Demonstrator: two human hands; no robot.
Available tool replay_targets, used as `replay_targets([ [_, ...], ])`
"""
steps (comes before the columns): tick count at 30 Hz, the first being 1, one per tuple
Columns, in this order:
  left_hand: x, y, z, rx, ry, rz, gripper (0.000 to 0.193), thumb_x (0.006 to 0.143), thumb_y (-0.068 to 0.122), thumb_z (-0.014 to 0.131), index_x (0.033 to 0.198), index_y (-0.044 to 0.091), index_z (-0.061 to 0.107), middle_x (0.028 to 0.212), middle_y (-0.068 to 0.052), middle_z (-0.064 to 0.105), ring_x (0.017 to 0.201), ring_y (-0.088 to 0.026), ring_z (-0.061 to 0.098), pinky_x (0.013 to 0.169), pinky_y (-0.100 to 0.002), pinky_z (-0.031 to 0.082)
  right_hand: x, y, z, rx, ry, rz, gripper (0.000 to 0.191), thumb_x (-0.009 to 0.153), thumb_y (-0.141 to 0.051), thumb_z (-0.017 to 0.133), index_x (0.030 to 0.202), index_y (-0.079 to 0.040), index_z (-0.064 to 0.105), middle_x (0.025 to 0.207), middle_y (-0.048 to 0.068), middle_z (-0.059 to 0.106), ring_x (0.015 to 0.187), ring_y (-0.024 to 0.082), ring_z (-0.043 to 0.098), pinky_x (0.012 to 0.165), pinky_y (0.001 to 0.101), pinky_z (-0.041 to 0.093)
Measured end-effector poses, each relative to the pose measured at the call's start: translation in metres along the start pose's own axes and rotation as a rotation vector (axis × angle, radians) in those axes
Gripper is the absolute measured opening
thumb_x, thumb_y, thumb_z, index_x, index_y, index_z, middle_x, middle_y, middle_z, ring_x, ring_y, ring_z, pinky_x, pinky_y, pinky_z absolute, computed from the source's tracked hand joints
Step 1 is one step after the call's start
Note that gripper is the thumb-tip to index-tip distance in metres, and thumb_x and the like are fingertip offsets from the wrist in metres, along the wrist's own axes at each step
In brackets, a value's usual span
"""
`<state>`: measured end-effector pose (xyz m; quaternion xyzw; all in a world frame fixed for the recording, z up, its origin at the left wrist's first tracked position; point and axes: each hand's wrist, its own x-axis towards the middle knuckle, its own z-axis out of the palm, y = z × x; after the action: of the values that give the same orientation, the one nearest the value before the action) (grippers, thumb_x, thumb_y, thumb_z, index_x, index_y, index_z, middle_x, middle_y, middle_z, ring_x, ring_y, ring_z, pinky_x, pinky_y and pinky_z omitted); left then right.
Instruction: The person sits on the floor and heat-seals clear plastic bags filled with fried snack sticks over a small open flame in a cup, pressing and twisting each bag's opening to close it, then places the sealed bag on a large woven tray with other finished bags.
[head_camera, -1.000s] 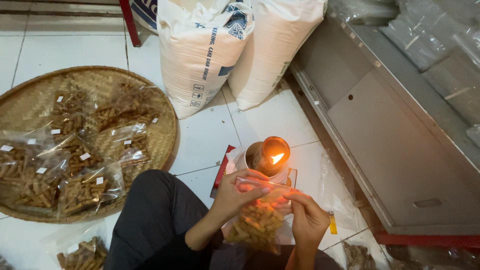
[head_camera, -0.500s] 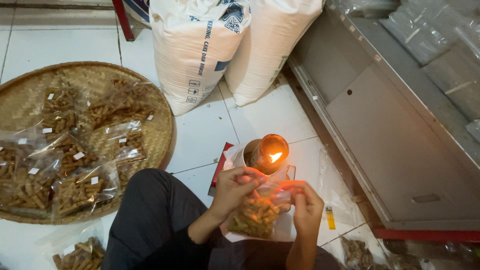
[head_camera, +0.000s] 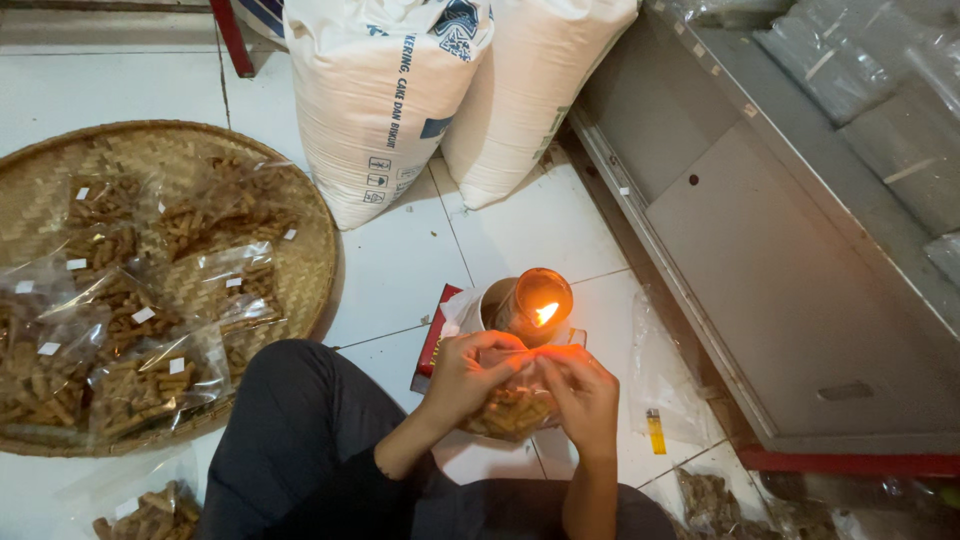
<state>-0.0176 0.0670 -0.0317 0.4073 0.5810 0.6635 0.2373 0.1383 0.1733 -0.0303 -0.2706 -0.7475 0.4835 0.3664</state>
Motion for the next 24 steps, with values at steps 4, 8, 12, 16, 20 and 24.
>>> replay_targets([
  [4, 0.005, -0.001, 0.002, 0.005, 0.048, -0.035, 0.022, 0.083, 0.019, 0.078, 0.095, 0.001, 0.078, 0.081, -0.008, 0.079, 0.074, -0.009, 0.072, 0.068, -0.026, 0.057, 0.002, 0.008, 0.010, -0.077, 0.099, -0.096, 0.013, 0.090, 0.000, 0.073, 0.102, 0.007, 0.074, 0.095, 0.007, 0.071, 0.086, 0.011, 0.066, 0.075, 0.0243, 0.055],
  [8, 0.012, -0.004, 0.005, 0.032, 0.100, -0.049, 0.021, 0.081, 0.016, 0.079, 0.095, 0.000, 0.078, 0.078, -0.009, 0.078, 0.069, -0.010, 0.069, 0.065, -0.027, 0.056, 0.004, 0.011, 0.015, 0.143, 0.149, -0.069, 0.022, 0.084, 0.004, 0.067, 0.106, 0.007, 0.067, 0.106, 0.005, 0.065, 0.097, 0.010, 0.064, 0.081, 0.0239, 0.057],
  [12, 0.012, -0.007, 0.010, -0.111, 0.117, -0.071, 0.019, 0.085, 0.014, 0.077, 0.094, -0.002, 0.076, 0.082, -0.006, 0.079, 0.075, -0.008, 0.071, 0.068, -0.026, 0.057, 0.005, 0.015, 0.019, 0.149, 0.225, -0.031, 0.014, 0.089, 0.003, 0.071, 0.102, 0.006, 0.066, 0.104, 0.005, 0.066, 0.087, 0.009, 0.061, 0.071, 0.0235, 0.052],
  [16, 0.011, -0.010, 0.013, -0.193, 0.116, -0.103, 0.018, 0.087, 0.013, 0.077, 0.095, -0.004, 0.076, 0.084, -0.006, 0.078, 0.075, -0.008, 0.070, 0.067, -0.025, 0.057, 0.006, 0.018, 0.023, 0.228, 0.236, 0.017, 0.012, 0.089, 0.001, 0.070, 0.099, 0.004, 0.064, 0.101, 0.003, 0.065, 0.082, 0.007, 0.062, 0.068, 0.0230, 0.054],
  [20, 0.012, -0.014, 0.012, -0.165, 0.126, -0.101, 0.017, 0.087, 0.011, 0.077, 0.096, -0.004, 0.075, 0.082, -0.006, 0.078, 0.073, -0.008, 0.069, 0.064, -0.025, 0.056, 0.006, 0.018, 0.024, 0.143, 0.221, -0.032, 0.010, 0.092, 0.001, 0.070, 0.100, 0.004, 0.065, 0.095, 0.003, 0.064, 0.080, 0.006, 0.059, 0.068, 0.0214, 0.050],
  [24, 0.013, -0.017, 0.013, -0.291, 0.094, -0.201, 0.016, 0.088, 0.008, 0.075, 0.098, -0.004, 0.075, 0.077, -0.007, 0.075, 0.063, -0.009, 0.065, 0.056, -0.025, 0.053, 0.006, 0.017, 0.024, 0.163, 0.235, 0.024, 0.011, 0.092, -0.001, 0.070, 0.101, 0.003, 0.065, 0.090, 0.002, 0.064, 0.072, 0.006, 0.057, 0.061, 0.0214, 0.049],
])
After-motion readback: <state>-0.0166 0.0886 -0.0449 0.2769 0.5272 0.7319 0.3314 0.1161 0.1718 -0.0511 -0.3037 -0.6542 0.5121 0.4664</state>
